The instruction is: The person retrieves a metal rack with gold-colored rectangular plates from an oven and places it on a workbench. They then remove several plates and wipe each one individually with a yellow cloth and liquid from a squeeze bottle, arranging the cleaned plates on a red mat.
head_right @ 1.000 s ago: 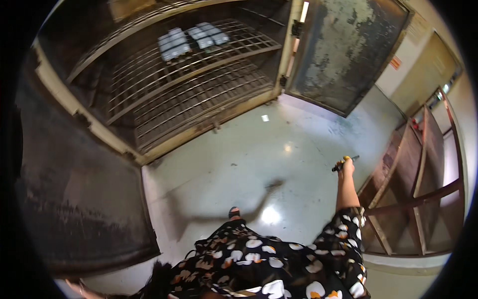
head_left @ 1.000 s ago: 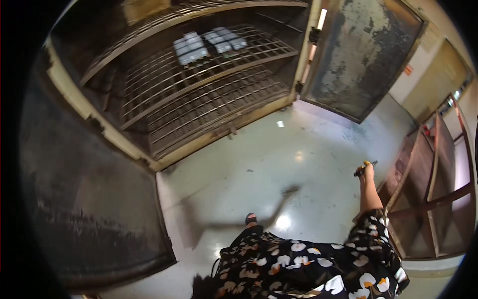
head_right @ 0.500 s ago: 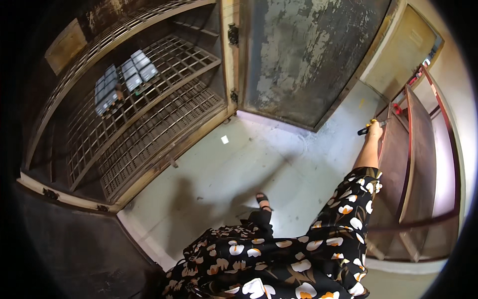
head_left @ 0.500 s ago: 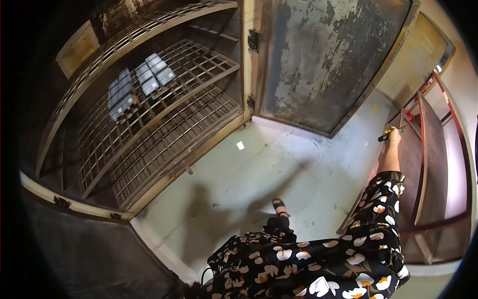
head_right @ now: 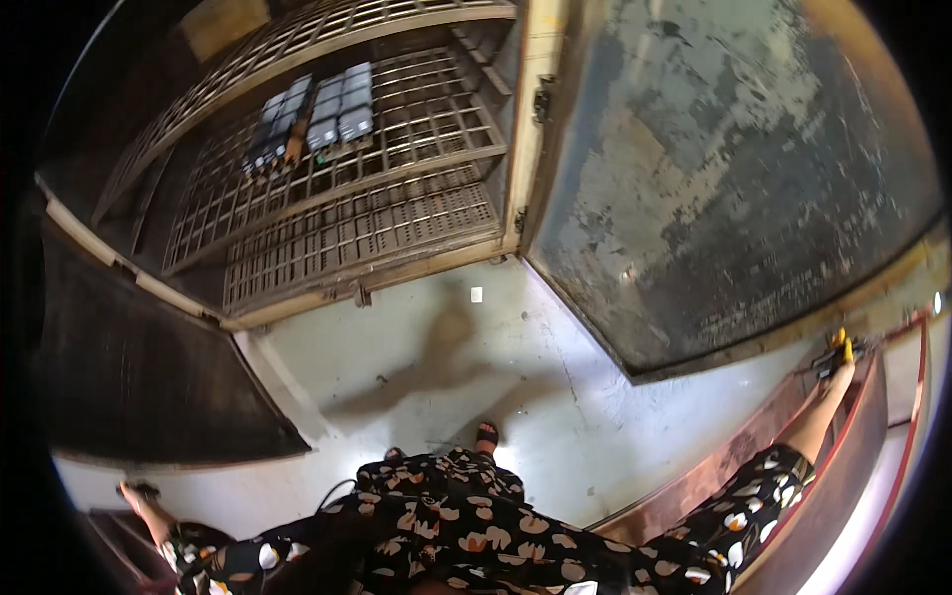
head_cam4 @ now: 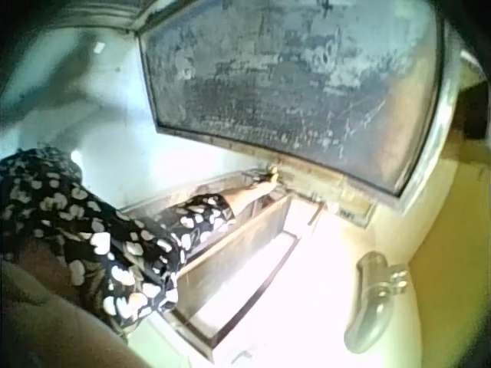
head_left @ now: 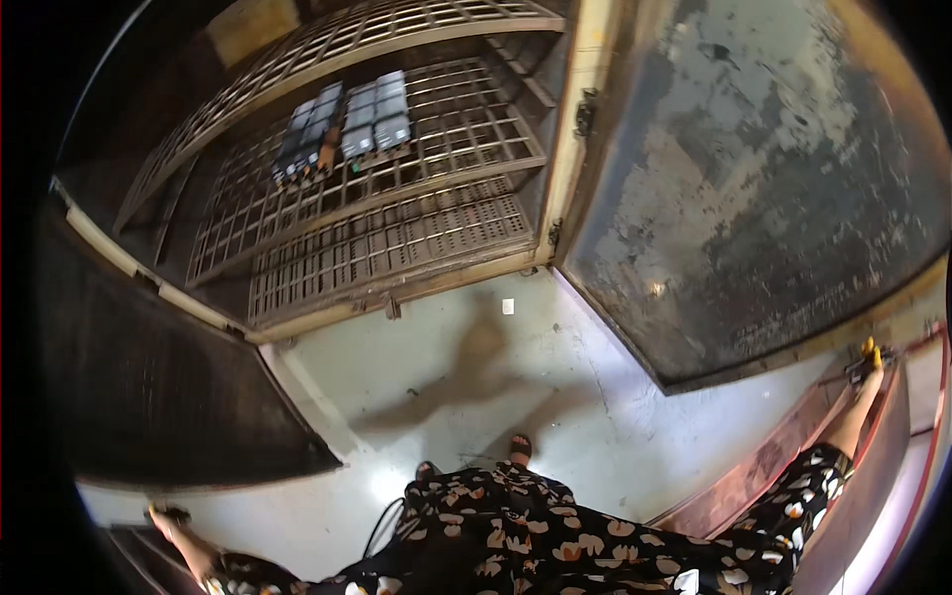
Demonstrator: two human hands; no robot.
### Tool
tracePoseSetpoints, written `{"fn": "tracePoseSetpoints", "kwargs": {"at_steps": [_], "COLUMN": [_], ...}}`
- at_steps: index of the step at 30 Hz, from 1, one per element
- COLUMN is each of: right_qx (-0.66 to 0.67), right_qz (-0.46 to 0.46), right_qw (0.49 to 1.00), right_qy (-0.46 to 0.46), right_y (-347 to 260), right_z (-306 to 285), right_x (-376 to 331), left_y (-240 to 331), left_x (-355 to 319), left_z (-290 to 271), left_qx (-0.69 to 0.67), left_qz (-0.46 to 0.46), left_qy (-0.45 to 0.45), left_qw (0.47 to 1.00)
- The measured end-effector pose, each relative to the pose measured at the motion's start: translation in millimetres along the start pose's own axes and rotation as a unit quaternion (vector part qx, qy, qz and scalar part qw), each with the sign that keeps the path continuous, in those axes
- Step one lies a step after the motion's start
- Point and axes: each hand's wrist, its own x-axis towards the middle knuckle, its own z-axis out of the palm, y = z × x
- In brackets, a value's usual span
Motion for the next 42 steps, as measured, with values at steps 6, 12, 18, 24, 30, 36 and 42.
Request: {"fn": "tracePoseSetpoints", "kwargs": {"at_steps": [6, 12, 18, 24, 30, 36, 42], "right_qx": [-0.059, -0.122, -0.166, -0.230, -0.331, -0.417, -0.356], "right_qz": [0.068, 0.051, 0.041, 0.004, -0.011, -0.009, -0.014], "right_qw": [0.995, 0.991, 0.984, 0.972, 0.943, 0.896, 0.855], "right_qy": [-0.046, 0.013, 0.057, 0.042, -0.033, -0.154, -0.378], "right_y": [-13, -17, -11, 2, 37, 77, 109], "right_z": [-48, -52, -70, -30, 69, 122, 186], "right_x": [43, 3, -80, -211, -348, -489, -617], "left_y": [-57, -88, -67, -63, -71, -78, -81], "left_x": [26, -36, -69, -78, -75, -75, -65], "left_z": [129, 255, 370, 465, 497, 512, 484], "left_qx": [-0.093, 0.000, -0.080, -0.121, -0.100, -0.116, -0.173], "left_qz": [0.029, 0.115, 0.211, 0.212, 0.223, 0.226, 0.237], "left_qy": [-0.073, -0.118, -0.272, -0.298, -0.294, -0.347, -0.332], "left_qw": [0.993, 0.986, 0.936, 0.923, 0.924, 0.903, 0.896]}}
